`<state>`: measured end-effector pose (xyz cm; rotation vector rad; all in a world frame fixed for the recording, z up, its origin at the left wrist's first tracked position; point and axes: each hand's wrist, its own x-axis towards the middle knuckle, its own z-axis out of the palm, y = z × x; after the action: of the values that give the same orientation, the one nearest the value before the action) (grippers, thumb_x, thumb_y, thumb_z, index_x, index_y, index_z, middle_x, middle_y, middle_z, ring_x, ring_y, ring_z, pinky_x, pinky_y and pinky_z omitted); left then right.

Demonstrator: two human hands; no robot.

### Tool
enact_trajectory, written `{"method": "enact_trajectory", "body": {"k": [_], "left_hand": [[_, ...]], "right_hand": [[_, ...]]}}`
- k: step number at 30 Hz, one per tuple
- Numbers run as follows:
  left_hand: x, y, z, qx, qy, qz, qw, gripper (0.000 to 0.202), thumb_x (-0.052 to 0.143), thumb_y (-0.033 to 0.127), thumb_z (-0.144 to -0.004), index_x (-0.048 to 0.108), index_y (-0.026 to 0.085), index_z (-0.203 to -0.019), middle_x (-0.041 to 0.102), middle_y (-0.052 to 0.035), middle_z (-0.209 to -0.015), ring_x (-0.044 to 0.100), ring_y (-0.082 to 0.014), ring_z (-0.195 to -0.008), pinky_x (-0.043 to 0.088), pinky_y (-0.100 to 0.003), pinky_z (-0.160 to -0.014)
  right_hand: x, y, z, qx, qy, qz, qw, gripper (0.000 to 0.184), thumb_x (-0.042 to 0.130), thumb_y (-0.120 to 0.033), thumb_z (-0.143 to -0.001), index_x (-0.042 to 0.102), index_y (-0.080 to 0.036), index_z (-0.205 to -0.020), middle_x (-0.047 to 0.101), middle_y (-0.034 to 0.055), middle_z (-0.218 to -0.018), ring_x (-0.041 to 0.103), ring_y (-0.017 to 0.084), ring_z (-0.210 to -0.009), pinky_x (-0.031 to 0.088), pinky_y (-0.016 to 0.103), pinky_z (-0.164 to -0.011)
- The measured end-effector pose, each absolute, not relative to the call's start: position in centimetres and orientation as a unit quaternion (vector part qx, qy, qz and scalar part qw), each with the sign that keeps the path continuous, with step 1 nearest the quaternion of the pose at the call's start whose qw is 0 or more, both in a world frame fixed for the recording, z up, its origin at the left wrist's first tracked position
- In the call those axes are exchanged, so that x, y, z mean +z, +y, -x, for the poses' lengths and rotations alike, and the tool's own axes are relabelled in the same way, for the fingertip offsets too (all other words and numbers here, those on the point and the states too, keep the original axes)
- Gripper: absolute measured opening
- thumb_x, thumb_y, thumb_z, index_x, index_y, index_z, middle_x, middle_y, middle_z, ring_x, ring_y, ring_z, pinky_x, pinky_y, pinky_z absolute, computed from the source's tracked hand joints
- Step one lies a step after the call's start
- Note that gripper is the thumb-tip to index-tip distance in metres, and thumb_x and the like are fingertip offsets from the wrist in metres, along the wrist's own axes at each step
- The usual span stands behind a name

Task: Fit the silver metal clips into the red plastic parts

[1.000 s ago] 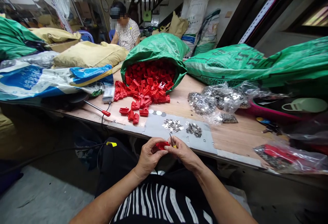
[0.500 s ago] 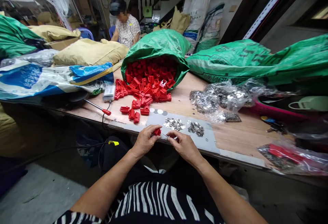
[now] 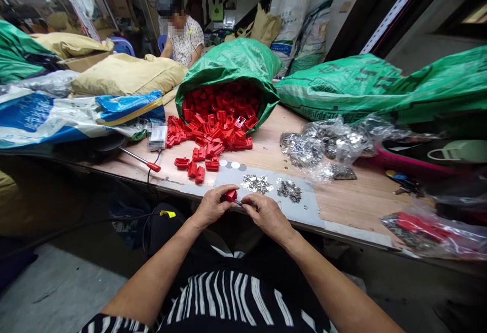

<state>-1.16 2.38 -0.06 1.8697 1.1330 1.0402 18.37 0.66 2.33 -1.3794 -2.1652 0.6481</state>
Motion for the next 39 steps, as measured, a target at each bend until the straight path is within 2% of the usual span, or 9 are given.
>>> {"method": "enact_trajectory", "body": {"k": [9,18,22,26,29,33,36,39], "left_hand": [[0.5,2.3,0.9,0.409,0.439,-0.712,0.365,0.035,0.072,0.015,-0.069,0.067,0.022,-0.103,0.072,-0.0025,-0.095,0.065,-0.0175,-0.087,0.051,-0.031,-0.083],[-0.1,2.0,0.5,0.434,0.442,-0.698,0.359,0.034,0.072,0.014,-0.069,0.067,0.022,-0.102,0.071,-0.0039,-0.102,0.065,-0.019,-0.095,0.049,-0.034,-0.088],[0.0,1.7,0.5,0.441,0.444,-0.696,0.352,0.032,0.072,0.016,-0.069,0.066,0.022,-0.101,0.07,-0.0032,-0.1,0.064,-0.0177,-0.091,0.05,-0.032,-0.085],[0.3,1.0,0.8,0.453,0.461,-0.679,0.347,0.029,0.073,0.017,-0.068,0.064,0.021,-0.095,0.067,-0.0002,-0.087,0.061,-0.015,-0.077,0.049,-0.029,-0.076],[0.8,0.1,0.7,0.49,0.464,-0.605,0.423,0.028,0.075,0.02,-0.068,0.06,0.02,-0.092,0.065,0.0019,-0.08,0.06,-0.0132,-0.072,0.048,-0.028,-0.074],[2.0,-1.3,0.1,0.555,0.388,-0.394,0.622,0.027,0.073,0.024,-0.073,0.055,0.02,-0.093,0.066,0.002,-0.081,0.064,-0.0121,-0.074,0.049,-0.027,-0.077],[2.8,-2.1,-0.3,0.529,0.307,-0.254,0.75,0.021,0.071,0.027,-0.076,0.053,0.017,-0.076,0.069,-0.0018,-0.079,0.068,-0.0157,-0.08,0.05,-0.032,-0.084],[3.2,-2.7,-0.6,0.518,0.274,-0.162,0.794,0.019,0.07,0.024,-0.077,0.054,0.015,-0.071,0.07,-0.0033,-0.076,0.069,-0.0159,-0.077,0.052,-0.031,-0.084]], "right_hand": [[2.2,0.2,-17.9,0.207,-0.797,0.522,0.221,0.014,0.052,-0.017,-0.086,0.064,-0.023,-0.089,0.065,0.0041,-0.088,0.06,0.018,-0.083,0.044,0.03,-0.076],[2.7,-0.5,-15.9,0.125,-0.788,0.58,0.163,0.013,0.05,-0.016,-0.088,0.061,-0.023,-0.088,0.064,0.0059,-0.088,0.06,0.018,-0.078,0.041,0.028,-0.065],[2.4,-0.2,-16.7,0.178,-0.795,0.549,0.185,0.013,0.048,-0.018,-0.089,0.06,-0.023,-0.093,0.063,0.0048,-0.092,0.06,0.019,-0.085,0.043,0.029,-0.074],[2.5,-0.4,-17.8,0.239,-0.786,0.507,0.26,0.017,0.042,-0.021,-0.092,0.055,-0.024,-0.102,0.06,0.0058,-0.101,0.057,0.019,-0.093,0.043,0.032,-0.082],[2.8,-0.8,-18.7,0.297,-0.766,0.49,0.291,0.015,0.04,-0.023,-0.093,0.051,-0.024,-0.103,0.06,0.004,-0.095,0.056,0.018,-0.085,0.042,0.032,-0.078],[3.6,-1.5,-19.2,0.409,-0.744,0.44,0.292,0.024,0.038,-0.027,-0.095,0.046,-0.024,-0.117,0.055,-0.0033,-0.068,0.052,0.014,-0.065,0.042,0.027,-0.068],[4.1,-2.1,-18.9,0.424,-0.75,0.421,0.283,0.035,0.039,-0.03,-0.096,0.043,-0.024,-0.13,0.052,-0.0053,-0.062,0.05,0.013,-0.058,0.041,0.025,-0.064],[4.5,-2.5,-18.5,0.407,-0.768,0.419,0.263,0.038,0.041,-0.033,-0.096,0.045,-0.024,-0.133,0.054,-0.004,-0.063,0.052,0.013,-0.058,0.042,0.025,-0.062]]}}
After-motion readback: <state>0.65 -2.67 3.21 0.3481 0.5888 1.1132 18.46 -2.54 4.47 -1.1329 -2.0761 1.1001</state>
